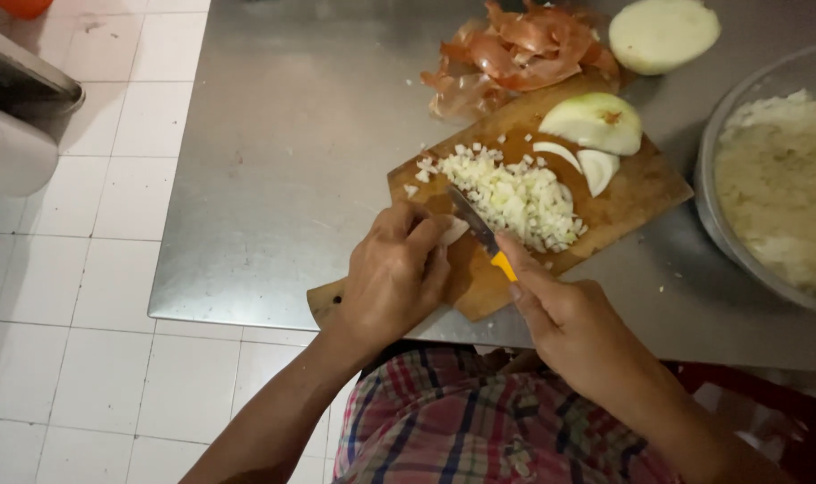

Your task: Dicing an onion on a wooden cutting board using a knife

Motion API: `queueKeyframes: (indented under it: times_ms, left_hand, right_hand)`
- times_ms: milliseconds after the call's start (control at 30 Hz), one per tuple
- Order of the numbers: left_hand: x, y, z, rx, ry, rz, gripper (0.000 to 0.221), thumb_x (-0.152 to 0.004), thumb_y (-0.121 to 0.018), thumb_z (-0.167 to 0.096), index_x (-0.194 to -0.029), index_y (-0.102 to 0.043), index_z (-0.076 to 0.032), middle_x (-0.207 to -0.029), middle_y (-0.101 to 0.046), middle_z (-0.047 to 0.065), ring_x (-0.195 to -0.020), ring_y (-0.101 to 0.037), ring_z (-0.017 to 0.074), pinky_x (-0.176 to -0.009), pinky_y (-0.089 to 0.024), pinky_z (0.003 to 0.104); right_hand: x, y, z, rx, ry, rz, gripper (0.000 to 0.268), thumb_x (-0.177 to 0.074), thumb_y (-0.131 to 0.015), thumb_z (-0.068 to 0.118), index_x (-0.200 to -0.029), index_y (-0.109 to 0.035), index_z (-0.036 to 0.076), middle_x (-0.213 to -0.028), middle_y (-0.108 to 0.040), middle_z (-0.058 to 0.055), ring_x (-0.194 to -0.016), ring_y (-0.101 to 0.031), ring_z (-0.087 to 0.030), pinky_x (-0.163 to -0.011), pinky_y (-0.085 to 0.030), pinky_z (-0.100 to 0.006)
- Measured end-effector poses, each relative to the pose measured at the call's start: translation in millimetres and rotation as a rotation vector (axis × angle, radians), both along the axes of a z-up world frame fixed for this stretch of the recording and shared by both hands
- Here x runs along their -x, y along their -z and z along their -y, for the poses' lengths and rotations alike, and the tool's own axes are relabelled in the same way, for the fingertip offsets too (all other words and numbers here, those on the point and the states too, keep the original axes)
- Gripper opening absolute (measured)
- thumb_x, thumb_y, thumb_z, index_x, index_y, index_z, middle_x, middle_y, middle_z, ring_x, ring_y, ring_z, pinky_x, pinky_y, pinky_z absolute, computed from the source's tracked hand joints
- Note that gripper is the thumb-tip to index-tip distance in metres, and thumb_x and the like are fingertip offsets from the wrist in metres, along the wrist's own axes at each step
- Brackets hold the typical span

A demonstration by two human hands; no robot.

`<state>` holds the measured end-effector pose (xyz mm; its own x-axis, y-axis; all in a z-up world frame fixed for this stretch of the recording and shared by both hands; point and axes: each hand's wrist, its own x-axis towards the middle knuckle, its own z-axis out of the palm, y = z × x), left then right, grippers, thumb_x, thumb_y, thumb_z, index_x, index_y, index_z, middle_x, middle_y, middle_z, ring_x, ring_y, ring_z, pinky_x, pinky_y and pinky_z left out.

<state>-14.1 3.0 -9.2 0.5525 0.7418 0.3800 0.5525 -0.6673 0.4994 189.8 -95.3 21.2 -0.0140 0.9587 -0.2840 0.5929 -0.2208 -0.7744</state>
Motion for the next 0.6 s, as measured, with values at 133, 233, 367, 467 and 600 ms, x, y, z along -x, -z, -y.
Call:
queueKeyframes:
  times_ms: [133,233,367,467,600]
  left_hand:
    - [-5.0,0.7,4.3,-0.010,-0.022,-0.003,0.027,-0.090,-0.063,-0.008,-0.117,-0.063,-0.005,-0.101,-0.056,0.016,-0.081,-0.062,0.0411,-0.052,-0.048,0.052]
    - [-6.4,-3.5,6.5,-0.004,-0.051,-0.054,0.019,-0.087,-0.064,-0.005,-0.104,-0.058,-0.004,-0.096,-0.050,0.016,-0.080,-0.060,0.0418,-0.046,-0.045,0.052]
    - [-5.4,-9.2,8.9,-0.012,-0.039,-0.059,0.016,-0.088,-0.063,-0.003,-0.101,-0.055,-0.002,-0.098,-0.050,0.017,-0.082,-0.060,0.0413,-0.047,-0.047,0.051]
    - [-5.5,-10.7,9.3,0.011,-0.026,-0.066,0.015,-0.090,-0.061,-0.004,-0.104,-0.055,-0.002,-0.098,-0.049,0.018,-0.084,-0.059,0.0434,-0.049,-0.048,0.053]
    - [-8.4,-0.3,9.6,0.019,-0.041,-0.062,0.022,-0.095,-0.059,-0.007,-0.117,-0.057,-0.004,-0.101,-0.051,0.017,-0.091,-0.060,0.0439,-0.050,-0.050,0.055]
  right_hand:
    - [3.0,2.9,10.1,0.024,-0.055,0.243,0.072,-0.098,-0.053,0.021,-0.165,-0.031,0.032,-0.067,-0.075,-0.012,-0.051,-0.072,-0.024,-0.055,-0.049,-0.030]
    - [6.5,2.9,14.7,0.151,-0.242,0.566,0.089,-0.095,-0.050,0.015,-0.172,-0.009,0.033,-0.093,-0.073,-0.009,-0.072,-0.071,-0.036,-0.065,-0.056,-0.049]
    - [2.7,5.1,10.3,0.060,-0.259,0.660,0.089,-0.094,-0.052,0.017,-0.171,-0.009,0.028,-0.086,-0.071,-0.009,-0.065,-0.069,-0.036,-0.058,-0.054,-0.050]
    - [0.3,-0.2,12.3,-0.033,-0.216,0.507,0.084,-0.094,-0.052,0.015,-0.170,-0.015,0.022,-0.090,-0.076,-0.011,-0.069,-0.073,-0.037,-0.059,-0.054,-0.049]
    - [5.7,3.6,27.8,-0.022,-0.217,0.584,0.086,-0.090,-0.052,0.016,-0.169,-0.020,0.029,-0.083,-0.072,-0.009,-0.066,-0.070,-0.041,-0.060,-0.053,-0.056]
